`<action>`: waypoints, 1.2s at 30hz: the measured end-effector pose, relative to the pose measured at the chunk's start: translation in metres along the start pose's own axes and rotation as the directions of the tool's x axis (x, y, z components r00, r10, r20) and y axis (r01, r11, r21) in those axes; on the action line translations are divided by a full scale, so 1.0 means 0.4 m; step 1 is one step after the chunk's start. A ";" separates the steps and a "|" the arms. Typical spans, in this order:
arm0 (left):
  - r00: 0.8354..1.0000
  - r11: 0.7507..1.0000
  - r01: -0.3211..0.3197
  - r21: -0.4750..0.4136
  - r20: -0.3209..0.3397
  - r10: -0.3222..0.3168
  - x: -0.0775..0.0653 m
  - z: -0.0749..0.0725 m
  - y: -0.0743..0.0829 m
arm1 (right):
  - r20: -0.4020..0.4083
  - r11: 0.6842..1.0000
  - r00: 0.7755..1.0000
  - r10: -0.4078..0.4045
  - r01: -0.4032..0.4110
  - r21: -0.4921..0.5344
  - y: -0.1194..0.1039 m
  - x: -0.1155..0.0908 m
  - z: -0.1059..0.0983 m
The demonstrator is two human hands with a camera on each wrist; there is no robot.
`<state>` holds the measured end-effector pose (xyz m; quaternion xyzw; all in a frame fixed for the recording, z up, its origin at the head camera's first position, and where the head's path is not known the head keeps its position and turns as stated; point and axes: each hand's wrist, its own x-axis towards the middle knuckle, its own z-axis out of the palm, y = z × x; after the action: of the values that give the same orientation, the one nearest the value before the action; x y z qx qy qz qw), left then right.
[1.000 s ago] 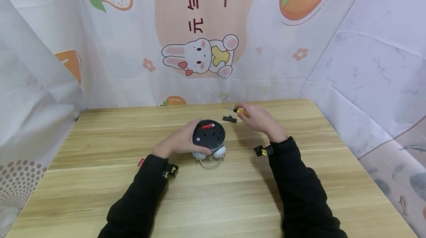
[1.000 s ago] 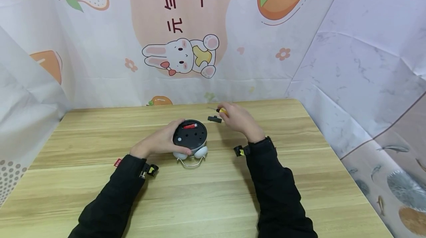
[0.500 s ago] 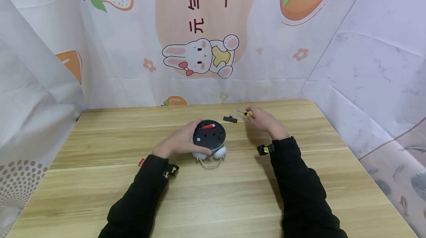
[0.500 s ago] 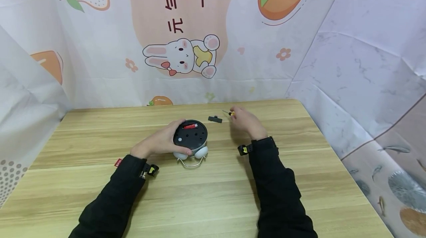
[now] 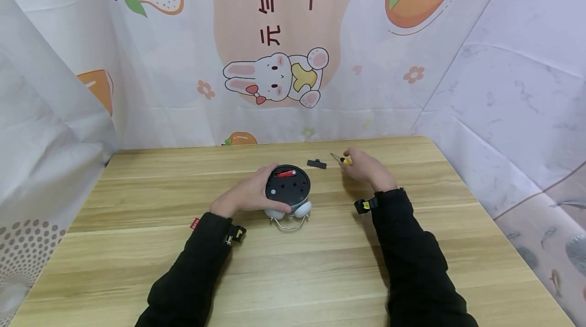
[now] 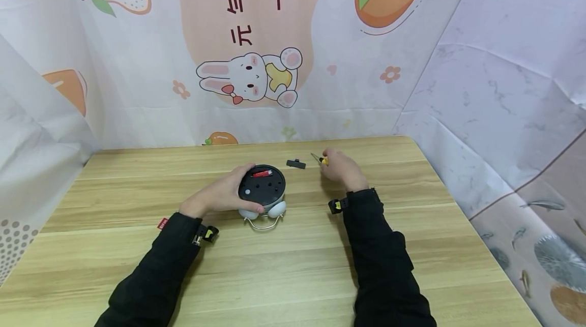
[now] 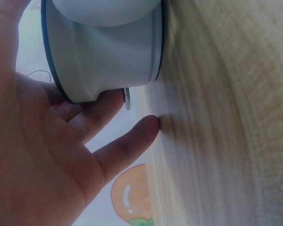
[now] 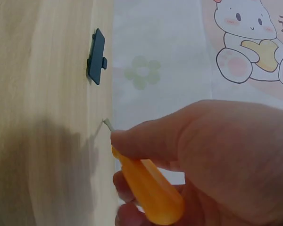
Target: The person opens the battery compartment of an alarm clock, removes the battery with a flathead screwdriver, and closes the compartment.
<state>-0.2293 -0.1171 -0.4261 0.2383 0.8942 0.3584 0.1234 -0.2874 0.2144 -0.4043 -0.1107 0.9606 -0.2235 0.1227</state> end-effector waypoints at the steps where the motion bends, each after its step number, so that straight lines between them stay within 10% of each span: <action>1: 1.000 1.000 0.001 0.002 0.000 -0.001 0.000 0.000 0.000 | 0.005 1.000 1.000 0.006 -0.006 -0.002 0.000 -0.001 0.000; 36: 1.000 1.000 0.004 -0.012 0.002 -0.004 0.001 0.001 -0.006 | 0.161 0.992 0.979 0.128 -0.126 -0.025 0.018 0.012 0.011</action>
<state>-0.2304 -0.1181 -0.4280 0.2363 0.8923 0.3633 0.1263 -0.2918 0.2178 -0.4123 -0.0680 0.9541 -0.1983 0.2138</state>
